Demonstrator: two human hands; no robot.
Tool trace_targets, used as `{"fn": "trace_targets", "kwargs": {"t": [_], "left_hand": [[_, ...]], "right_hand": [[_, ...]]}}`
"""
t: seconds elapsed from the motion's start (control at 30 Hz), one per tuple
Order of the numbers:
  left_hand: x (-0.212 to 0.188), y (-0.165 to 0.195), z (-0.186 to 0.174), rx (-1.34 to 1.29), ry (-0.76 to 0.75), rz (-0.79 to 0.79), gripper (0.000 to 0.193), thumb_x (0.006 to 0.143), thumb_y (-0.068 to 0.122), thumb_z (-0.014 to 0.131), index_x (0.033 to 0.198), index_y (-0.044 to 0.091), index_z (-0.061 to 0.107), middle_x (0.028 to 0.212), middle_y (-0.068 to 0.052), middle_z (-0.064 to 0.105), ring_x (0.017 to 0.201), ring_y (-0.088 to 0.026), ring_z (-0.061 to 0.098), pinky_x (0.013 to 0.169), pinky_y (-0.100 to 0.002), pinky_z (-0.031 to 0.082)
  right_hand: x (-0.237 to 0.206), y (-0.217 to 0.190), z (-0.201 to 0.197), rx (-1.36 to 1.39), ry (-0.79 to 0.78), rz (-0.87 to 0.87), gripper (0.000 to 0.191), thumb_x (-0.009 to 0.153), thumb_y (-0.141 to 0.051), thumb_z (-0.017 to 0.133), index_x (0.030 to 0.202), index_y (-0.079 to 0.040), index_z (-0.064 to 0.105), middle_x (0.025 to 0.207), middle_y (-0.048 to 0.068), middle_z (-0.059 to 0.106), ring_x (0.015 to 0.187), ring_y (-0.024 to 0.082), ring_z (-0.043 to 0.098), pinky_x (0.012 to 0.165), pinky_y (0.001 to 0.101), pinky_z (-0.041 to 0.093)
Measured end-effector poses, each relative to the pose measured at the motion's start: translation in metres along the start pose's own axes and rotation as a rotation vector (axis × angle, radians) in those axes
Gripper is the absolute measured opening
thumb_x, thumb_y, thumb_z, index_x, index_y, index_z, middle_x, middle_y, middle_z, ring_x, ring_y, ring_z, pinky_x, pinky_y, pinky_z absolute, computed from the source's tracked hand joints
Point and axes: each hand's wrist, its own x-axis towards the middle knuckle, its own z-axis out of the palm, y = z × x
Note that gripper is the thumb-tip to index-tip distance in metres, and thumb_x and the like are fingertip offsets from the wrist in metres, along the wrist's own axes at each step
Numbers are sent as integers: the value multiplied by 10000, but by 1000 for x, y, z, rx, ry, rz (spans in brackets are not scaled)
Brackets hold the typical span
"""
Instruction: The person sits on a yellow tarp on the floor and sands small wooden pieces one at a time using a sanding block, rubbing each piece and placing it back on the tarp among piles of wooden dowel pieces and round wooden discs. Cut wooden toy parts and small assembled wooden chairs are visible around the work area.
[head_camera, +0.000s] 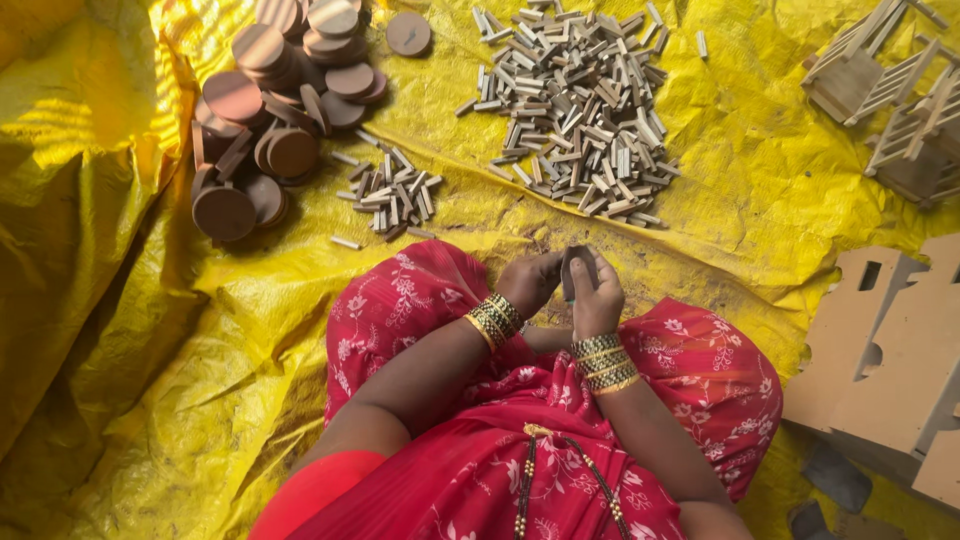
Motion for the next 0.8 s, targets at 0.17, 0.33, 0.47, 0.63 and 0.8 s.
{"fn": "trace_targets", "kwargs": {"t": [0.17,0.33,0.47,0.63,0.8], "left_hand": [[4,-1,-4,-11,46,-17,228,943,197,695,1170,194,707,904,-125,724,769,-340,710,650,-427,580],[2,-8,-9,148,70,42,218,947,210,703,1164,186,717,874,-95,740,752,-331,704,645,-446,560],[-7,-2,-6,176,94,312,134,1023,212,671,1152,210,707,1022,-57,768,837,-253,739,670,-381,586],[-9,0,-3,-87,47,-111,229,911,269,783,1104,144,784,917,-99,723,772,-216,695,673,-349,560],[-8,-15,2,-663,8,-359,169,935,166,767,1070,64,763,1031,-70,744,878,-107,682,777,-272,560]], "right_hand": [[16,-15,8,77,-6,326,426,952,-232,709,1307,-6,647,895,27,728,559,34,587,366,198,401],[25,-18,6,240,-70,459,381,950,-209,714,1269,-4,681,850,24,705,519,34,560,351,198,395],[36,11,-12,147,6,497,315,930,-200,714,1195,-30,703,847,40,742,497,66,545,360,221,423],[35,66,-31,367,112,678,259,911,-239,759,1099,-64,719,735,-23,607,476,93,430,395,293,400],[12,73,-29,639,-2,748,346,936,-381,792,1105,-110,658,720,-9,556,565,157,530,522,358,483]]}}
